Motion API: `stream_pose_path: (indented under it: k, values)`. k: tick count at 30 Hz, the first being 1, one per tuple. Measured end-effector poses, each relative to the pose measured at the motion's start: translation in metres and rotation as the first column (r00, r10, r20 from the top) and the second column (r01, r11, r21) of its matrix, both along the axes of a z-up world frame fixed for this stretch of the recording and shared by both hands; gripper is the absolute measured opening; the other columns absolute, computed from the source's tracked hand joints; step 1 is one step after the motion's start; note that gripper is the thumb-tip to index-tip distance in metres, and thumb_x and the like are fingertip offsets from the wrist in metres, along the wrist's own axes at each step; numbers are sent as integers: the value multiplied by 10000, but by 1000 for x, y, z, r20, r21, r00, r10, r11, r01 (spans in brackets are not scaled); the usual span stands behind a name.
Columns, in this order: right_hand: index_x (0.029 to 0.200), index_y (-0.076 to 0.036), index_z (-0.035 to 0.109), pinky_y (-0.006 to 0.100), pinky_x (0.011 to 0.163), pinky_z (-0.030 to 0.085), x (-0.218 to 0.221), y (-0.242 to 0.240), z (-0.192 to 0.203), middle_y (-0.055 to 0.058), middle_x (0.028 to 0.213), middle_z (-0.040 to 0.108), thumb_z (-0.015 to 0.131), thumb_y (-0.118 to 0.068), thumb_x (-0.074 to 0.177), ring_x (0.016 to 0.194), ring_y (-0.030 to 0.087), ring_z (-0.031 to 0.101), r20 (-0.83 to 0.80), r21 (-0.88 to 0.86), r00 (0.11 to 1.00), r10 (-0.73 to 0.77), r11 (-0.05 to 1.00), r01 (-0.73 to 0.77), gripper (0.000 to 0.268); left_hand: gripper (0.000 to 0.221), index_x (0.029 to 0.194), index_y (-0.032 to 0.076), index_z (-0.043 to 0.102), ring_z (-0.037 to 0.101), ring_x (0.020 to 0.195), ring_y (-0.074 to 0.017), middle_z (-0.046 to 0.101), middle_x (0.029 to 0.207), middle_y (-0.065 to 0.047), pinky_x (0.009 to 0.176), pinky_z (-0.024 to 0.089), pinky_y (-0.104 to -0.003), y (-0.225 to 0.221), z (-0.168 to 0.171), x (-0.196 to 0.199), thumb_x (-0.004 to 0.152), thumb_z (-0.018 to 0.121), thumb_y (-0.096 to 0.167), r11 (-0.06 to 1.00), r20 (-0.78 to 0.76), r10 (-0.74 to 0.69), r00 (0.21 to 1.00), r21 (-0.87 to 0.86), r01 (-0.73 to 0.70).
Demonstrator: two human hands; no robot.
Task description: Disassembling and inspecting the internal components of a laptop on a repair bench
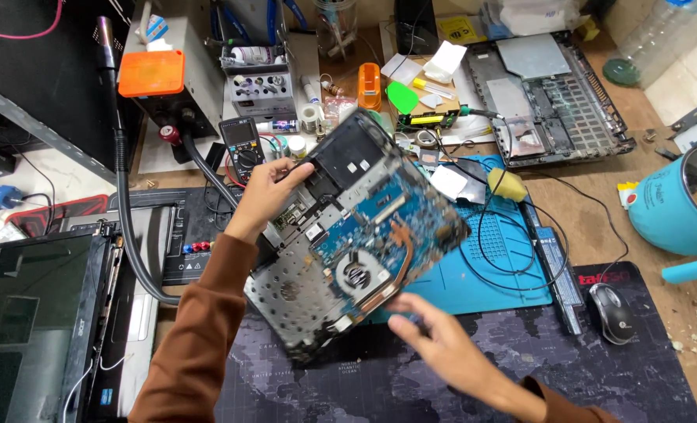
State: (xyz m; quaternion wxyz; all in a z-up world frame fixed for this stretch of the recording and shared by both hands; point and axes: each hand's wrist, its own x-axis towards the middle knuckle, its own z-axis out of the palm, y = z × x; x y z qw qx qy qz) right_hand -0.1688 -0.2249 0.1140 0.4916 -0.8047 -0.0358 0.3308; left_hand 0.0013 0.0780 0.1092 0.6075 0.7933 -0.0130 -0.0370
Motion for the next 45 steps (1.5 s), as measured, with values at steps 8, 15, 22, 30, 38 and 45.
stream_pose_path:
  k: [8, 15, 22, 30, 38, 45]
  values:
    - [1216, -58, 746, 379, 980, 500, 45, -25, -8, 57, 957, 760, 714, -194, 961, 966, 122, 606, 342, 249, 872, -351, 928, 276, 291, 321, 888, 96, 656, 599, 624, -124, 611, 718, -35, 522, 525, -237, -26, 5, -56, 963, 721, 402, 872, -268, 352, 897, -256, -418]
    - [1161, -21, 754, 488, 1041, 447, 105, -46, -3, 146, 983, 749, 781, -238, 921, 1043, 294, 679, 450, 41, 863, -230, 970, 238, 325, 557, 1420, 19, 548, 661, 1088, -295, 628, 1273, -204, 894, 579, -483, -48, -20, -124, 1010, 588, 394, 741, -461, 363, 809, -383, -551]
    - [1091, -68, 716, 298, 800, 426, 159, -39, 11, -12, 1069, 677, 687, -424, 930, 985, 101, 601, 222, -348, 971, 87, 937, -4, 393, 333, 1178, 49, 591, 699, 866, -294, 748, 1205, -151, 680, 552, -401, -70, -18, -190, 986, 556, 319, 648, -734, 151, 662, -432, -627]
    - [1091, -117, 776, 296, 742, 444, 182, -5, 0, -25, 1009, 775, 772, -506, 810, 943, 76, 660, 242, -465, 931, 272, 875, -135, 480, 304, 955, 43, 426, 664, 650, -329, 567, 758, -173, 744, 660, -536, -87, -38, -233, 994, 589, 296, 580, -776, 63, 628, -484, -656]
    - [1050, -116, 770, 348, 609, 362, 198, 33, -9, 35, 767, 701, 756, -479, 884, 673, 170, 554, 249, -553, 875, 416, 802, -224, 400, 791, 1592, 219, 6, 558, 1326, -563, 315, 1563, -388, 1144, 517, -579, -80, -36, -228, 979, 459, 434, 519, -920, -62, 388, -362, -774]
    - [847, -98, 684, 341, 590, 327, 202, 43, -19, 22, 715, 614, 754, -429, 939, 627, 160, 484, 215, -558, 873, 438, 789, -258, 351, 847, 1560, 199, -105, 518, 1344, -590, 254, 1596, -368, 1175, 481, -606, -76, -43, -227, 979, 454, 457, 416, -928, -116, 354, -369, -832]
